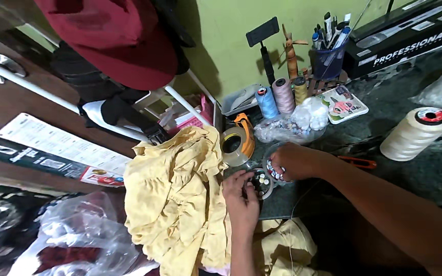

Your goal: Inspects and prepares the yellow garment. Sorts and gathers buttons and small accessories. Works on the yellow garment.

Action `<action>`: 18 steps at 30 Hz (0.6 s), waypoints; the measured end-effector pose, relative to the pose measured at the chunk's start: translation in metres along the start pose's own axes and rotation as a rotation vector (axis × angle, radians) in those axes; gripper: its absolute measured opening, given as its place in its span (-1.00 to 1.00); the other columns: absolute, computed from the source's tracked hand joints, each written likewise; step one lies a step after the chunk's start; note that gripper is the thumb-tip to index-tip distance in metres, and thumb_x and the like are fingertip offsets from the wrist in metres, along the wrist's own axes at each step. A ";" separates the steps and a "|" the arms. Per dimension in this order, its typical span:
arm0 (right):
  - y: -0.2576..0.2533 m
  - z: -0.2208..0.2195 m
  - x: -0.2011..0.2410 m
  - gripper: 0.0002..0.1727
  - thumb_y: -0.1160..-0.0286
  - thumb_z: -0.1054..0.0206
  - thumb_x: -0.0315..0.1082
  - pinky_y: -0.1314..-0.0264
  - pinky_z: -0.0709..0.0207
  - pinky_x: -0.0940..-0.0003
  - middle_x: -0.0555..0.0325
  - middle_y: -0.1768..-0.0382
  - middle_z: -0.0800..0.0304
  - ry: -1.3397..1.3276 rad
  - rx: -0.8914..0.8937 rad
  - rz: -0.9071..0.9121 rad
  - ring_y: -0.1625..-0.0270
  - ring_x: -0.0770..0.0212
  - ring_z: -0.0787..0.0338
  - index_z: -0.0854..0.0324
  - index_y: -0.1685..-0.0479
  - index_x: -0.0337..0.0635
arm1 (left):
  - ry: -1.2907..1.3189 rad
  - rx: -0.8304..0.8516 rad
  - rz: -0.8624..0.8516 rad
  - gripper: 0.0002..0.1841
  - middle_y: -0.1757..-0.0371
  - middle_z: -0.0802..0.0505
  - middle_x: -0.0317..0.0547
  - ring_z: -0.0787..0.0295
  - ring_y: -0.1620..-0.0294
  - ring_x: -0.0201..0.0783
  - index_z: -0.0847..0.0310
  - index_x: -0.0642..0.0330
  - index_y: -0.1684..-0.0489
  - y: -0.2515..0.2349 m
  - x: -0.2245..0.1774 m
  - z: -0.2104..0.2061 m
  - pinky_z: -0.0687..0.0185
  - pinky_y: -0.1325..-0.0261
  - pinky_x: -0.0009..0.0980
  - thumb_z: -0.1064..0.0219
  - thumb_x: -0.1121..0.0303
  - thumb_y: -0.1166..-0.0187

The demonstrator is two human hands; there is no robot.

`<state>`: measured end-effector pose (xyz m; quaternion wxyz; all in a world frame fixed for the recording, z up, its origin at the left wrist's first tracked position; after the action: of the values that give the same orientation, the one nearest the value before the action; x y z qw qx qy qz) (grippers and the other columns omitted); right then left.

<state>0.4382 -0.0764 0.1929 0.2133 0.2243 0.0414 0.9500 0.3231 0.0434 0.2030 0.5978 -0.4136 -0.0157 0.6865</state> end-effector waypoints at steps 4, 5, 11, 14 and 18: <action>0.005 0.012 -0.004 -0.91 -0.44 -0.47 -0.34 -0.28 -0.37 -0.13 0.02 0.12 -0.77 -0.038 -0.097 -0.032 -0.05 -0.01 -0.70 -0.80 0.24 -0.17 | 0.064 0.031 0.103 -0.60 -0.37 -0.73 0.14 -0.60 -0.48 -0.01 -0.65 0.33 -0.32 0.000 0.011 -0.005 -0.45 -0.55 -0.03 -0.08 0.36 -0.64; 0.006 0.017 -0.002 -0.92 -0.44 -0.48 -0.34 -0.25 -0.38 -0.10 0.05 0.14 -0.76 -0.058 -0.133 -0.021 -0.03 0.02 -0.69 -0.79 0.27 -0.15 | 0.114 0.036 0.132 -0.58 -0.40 -0.71 0.17 -0.60 -0.49 -0.04 -0.59 0.37 -0.38 0.000 0.015 -0.007 -0.46 -0.55 -0.08 -0.06 0.37 -0.67; 0.012 0.034 0.011 -0.88 -0.51 -0.39 -0.43 0.02 -0.65 0.15 0.05 0.13 -0.74 -0.297 -0.459 0.152 0.13 0.16 -0.73 -0.82 0.12 -0.21 | 0.288 0.024 0.152 -0.49 -0.41 -0.69 0.25 -0.65 -0.44 -0.12 -0.42 0.51 -0.50 0.001 0.022 -0.011 -0.49 -0.55 -0.22 0.18 0.31 -0.80; 0.019 0.042 -0.008 -0.91 -0.51 -0.34 -0.54 -0.05 -0.68 -0.03 -0.03 0.11 -0.71 -0.218 -0.514 -0.032 0.04 -0.01 -0.76 -0.76 0.20 -0.27 | 0.289 0.004 0.120 -0.49 -0.40 -0.70 0.24 -0.65 -0.43 -0.12 -0.46 0.52 -0.46 0.000 0.022 -0.007 -0.49 -0.55 -0.22 0.19 0.31 -0.81; 0.016 0.024 -0.020 -0.62 -0.47 -0.53 -0.19 -0.33 -0.54 -0.20 -0.14 -0.13 -0.72 -0.145 -0.214 -0.205 -0.26 -0.16 -0.70 -0.73 -0.13 -0.26 | 0.146 0.055 0.010 -0.64 -0.38 -0.73 0.16 -0.62 -0.46 -0.05 -0.76 0.27 -0.21 -0.001 0.002 -0.008 -0.54 -0.48 -0.13 -0.25 0.26 -0.62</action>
<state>0.4592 -0.0997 0.2086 0.3344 0.2630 -0.0528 0.9035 0.3289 0.0413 0.1971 0.6052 -0.4459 0.0486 0.6577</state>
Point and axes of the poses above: each hand's wrist, its own y-axis away from the middle knuckle, its own z-axis out of the back of the hand, x = y × z, the point moved 8 cm from there along -y, towards the middle knuckle
